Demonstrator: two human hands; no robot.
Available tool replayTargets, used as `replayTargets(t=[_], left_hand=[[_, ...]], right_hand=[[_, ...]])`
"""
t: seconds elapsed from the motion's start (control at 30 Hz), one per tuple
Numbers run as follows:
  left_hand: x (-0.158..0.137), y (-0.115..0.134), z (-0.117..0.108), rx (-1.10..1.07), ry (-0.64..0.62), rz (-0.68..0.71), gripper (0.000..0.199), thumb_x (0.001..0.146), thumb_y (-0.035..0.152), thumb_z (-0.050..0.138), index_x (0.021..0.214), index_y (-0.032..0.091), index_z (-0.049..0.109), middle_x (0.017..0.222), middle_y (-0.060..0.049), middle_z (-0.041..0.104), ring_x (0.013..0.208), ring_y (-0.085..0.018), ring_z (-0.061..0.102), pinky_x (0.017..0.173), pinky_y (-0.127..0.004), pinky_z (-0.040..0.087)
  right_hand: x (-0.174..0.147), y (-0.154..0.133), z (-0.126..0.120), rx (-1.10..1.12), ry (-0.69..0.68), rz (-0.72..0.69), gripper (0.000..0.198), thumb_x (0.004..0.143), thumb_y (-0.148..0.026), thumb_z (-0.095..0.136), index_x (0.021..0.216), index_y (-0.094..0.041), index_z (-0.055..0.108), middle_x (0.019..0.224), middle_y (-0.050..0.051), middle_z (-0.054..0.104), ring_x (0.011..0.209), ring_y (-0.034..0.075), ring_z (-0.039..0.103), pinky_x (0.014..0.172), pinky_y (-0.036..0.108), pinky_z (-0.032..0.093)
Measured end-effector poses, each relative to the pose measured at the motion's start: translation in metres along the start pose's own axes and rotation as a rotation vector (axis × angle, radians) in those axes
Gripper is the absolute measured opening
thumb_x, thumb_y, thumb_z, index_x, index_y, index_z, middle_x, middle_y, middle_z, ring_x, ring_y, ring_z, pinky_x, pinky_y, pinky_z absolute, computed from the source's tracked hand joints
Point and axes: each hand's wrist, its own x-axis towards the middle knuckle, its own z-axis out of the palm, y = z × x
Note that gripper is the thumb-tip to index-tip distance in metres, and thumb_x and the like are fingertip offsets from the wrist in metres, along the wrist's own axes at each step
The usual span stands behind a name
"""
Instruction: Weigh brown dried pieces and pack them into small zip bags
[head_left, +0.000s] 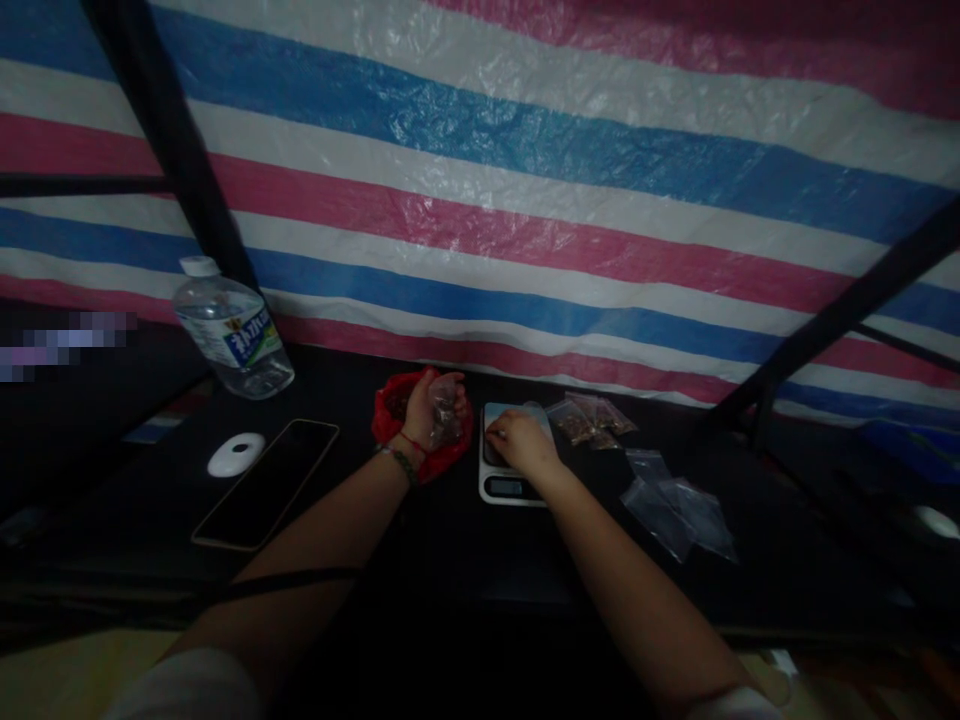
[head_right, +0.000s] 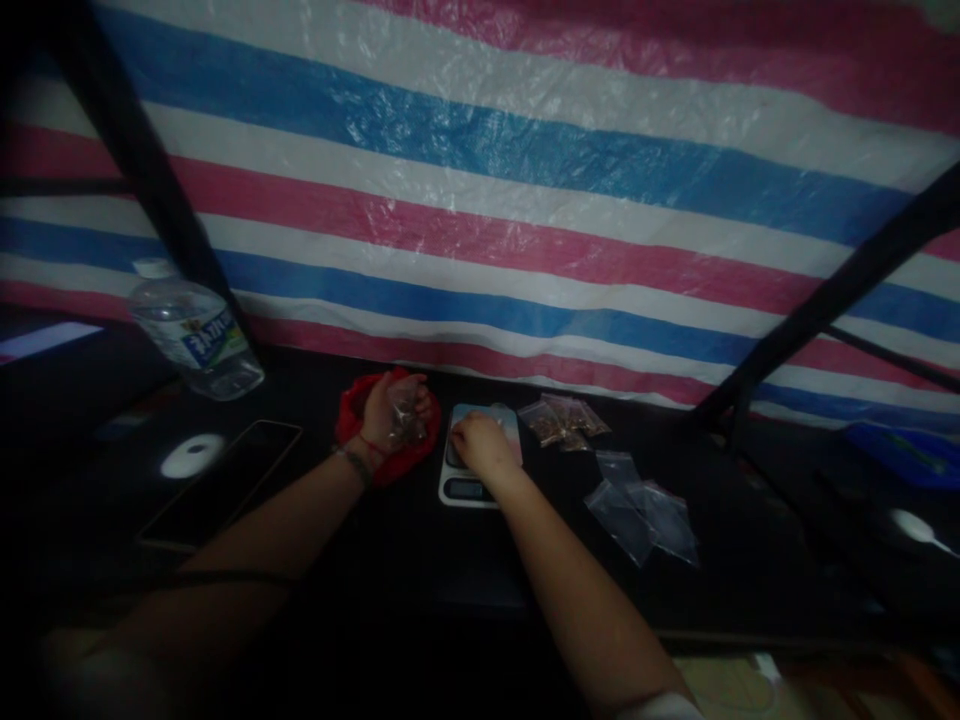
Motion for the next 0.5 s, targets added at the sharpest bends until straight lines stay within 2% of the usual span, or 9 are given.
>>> replayTargets(t=[0.07,0.23,0.3,0.4,0.5], left_hand=[[0.0,-0.001,-0.001,0.018,-0.015,-0.013,0.045,0.081,0.055,0.051,0.093,0.012,0.062,0.066,-0.002,0.056,0.05,-0.011,0.049,0.046,-0.023,0.038],[-0.002,-0.011,-0.004,0.189,-0.082,-0.119,0.036,0.078,0.045,0.062,0.094,0.013,0.064,0.069,-0.002,0.059,0.054,-0.011,0.052,0.049,-0.022,0.038],[-0.003,-0.016,-0.006,0.219,-0.128,-0.15,0.034,0.077,0.044,0.065,0.091,0.013,0.065,0.069,-0.003,0.06,0.056,-0.011,0.052,0.051,-0.022,0.038],[-0.004,-0.019,-0.008,0.196,-0.13,-0.166,0.033,0.078,0.046,0.064,0.082,0.013,0.066,0.069,-0.004,0.062,0.057,-0.012,0.053,0.052,-0.023,0.039],[-0.004,-0.016,-0.006,0.129,-0.074,-0.182,0.034,0.081,0.048,0.061,0.08,0.014,0.066,0.066,-0.003,0.061,0.054,-0.012,0.054,0.051,-0.023,0.04]], right_hand=[[0.004,-0.001,-0.005,0.047,0.067,0.017,0.014,0.082,-0.02,0.059,0.08,-0.019,0.073,0.087,0.008,0.071,0.08,0.018,0.064,0.075,0.027,0.044],[0.024,-0.011,-0.034,0.366,0.408,0.074,0.011,0.079,-0.025,0.064,0.087,-0.02,0.07,0.082,0.002,0.07,0.073,0.016,0.063,0.068,0.026,0.045],[0.033,-0.017,-0.042,0.392,0.408,0.028,0.01,0.079,-0.024,0.064,0.084,-0.019,0.07,0.077,0.002,0.07,0.069,0.015,0.062,0.065,0.026,0.044],[0.04,-0.024,-0.046,0.314,0.295,-0.103,0.01,0.081,-0.022,0.062,0.077,-0.019,0.071,0.074,0.003,0.068,0.071,0.015,0.061,0.068,0.027,0.043],[0.036,-0.03,-0.045,0.25,0.361,-0.119,0.012,0.084,-0.021,0.06,0.081,-0.018,0.071,0.08,0.005,0.067,0.081,0.018,0.059,0.075,0.029,0.043]])
